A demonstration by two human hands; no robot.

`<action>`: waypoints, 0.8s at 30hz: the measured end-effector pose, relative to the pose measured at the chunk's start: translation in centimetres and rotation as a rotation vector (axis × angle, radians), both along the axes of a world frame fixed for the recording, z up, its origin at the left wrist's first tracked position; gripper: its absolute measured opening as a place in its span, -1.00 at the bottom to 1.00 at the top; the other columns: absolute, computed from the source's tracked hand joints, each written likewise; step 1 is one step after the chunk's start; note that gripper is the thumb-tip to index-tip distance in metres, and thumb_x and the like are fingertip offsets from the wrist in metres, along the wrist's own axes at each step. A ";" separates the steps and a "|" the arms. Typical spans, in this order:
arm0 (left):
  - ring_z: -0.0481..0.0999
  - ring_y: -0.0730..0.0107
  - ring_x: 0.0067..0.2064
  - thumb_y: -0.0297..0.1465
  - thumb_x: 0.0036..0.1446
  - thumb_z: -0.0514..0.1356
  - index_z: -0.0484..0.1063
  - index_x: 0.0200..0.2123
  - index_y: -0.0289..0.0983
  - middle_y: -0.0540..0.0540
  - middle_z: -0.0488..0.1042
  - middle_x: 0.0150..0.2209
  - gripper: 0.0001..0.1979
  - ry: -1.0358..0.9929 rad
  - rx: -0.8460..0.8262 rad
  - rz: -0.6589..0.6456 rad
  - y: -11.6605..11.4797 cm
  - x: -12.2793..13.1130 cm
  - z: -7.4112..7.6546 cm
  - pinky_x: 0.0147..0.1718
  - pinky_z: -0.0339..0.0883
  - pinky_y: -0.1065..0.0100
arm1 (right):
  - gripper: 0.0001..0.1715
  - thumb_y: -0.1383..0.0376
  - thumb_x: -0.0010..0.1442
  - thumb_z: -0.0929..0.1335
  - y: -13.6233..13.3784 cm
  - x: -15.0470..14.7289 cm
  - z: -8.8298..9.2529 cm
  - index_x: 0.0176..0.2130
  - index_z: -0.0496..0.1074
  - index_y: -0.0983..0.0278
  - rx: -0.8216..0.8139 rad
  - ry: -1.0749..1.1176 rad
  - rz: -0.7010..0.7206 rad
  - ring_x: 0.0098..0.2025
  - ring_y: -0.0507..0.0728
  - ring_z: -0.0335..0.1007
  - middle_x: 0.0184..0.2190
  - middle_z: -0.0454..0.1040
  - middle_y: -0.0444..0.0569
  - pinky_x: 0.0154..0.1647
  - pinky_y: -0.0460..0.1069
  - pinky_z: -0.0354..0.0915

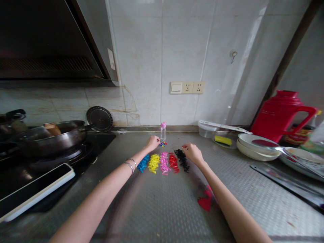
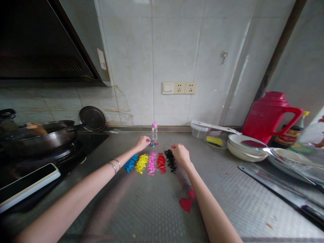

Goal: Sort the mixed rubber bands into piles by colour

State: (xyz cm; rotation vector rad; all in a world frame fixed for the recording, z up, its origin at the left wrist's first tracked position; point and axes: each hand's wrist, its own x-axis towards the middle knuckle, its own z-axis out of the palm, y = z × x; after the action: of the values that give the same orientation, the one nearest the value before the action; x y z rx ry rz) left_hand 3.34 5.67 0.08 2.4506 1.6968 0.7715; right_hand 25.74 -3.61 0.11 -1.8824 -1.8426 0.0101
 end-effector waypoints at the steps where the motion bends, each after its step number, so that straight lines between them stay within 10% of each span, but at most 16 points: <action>1: 0.41 0.39 -0.38 -0.40 -0.04 0.06 0.50 -0.40 -0.28 -0.12 0.49 -0.40 -0.78 -0.012 0.000 -0.039 -0.2 1.0 0.0 -0.39 0.20 0.42 | -0.68 0.20 0.03 0.20 0.0 0.1 0.0 -0.26 0.44 0.16 0.005 0.001 -0.004 -0.23 0.07 0.33 -0.25 0.44 -0.08 -0.32 -0.12 0.18; 12: 0.43 0.35 -0.34 -0.44 -0.13 0.13 0.50 -0.35 -0.24 -0.13 0.50 -0.34 -0.77 -0.049 -0.010 -0.351 -2.8 8.5 -0.9 -0.33 0.23 0.41 | -0.68 0.25 0.03 0.20 -0.1 1.1 0.0 -0.25 0.44 0.19 0.009 0.011 -0.061 -0.23 0.09 0.34 -0.24 0.44 -0.05 -0.32 -0.11 0.19; 24: 0.42 0.45 -0.46 -0.35 -0.03 0.06 0.48 -0.44 -0.37 -0.11 0.49 -0.47 -0.75 -0.522 -0.042 -0.065 2.2 -1.0 -2.6 -0.46 0.23 0.47 | -0.68 0.21 0.03 0.21 0.3 0.6 -0.1 -0.25 0.45 0.17 0.008 0.010 -0.031 -0.23 0.09 0.34 -0.24 0.44 -0.07 -0.31 -0.10 0.20</action>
State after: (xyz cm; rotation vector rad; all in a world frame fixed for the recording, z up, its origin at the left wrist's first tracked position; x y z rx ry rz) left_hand 2.34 7.82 -2.48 2.0173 1.4095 1.2168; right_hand 26.30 -3.36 -0.03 -1.9018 -1.8034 0.0012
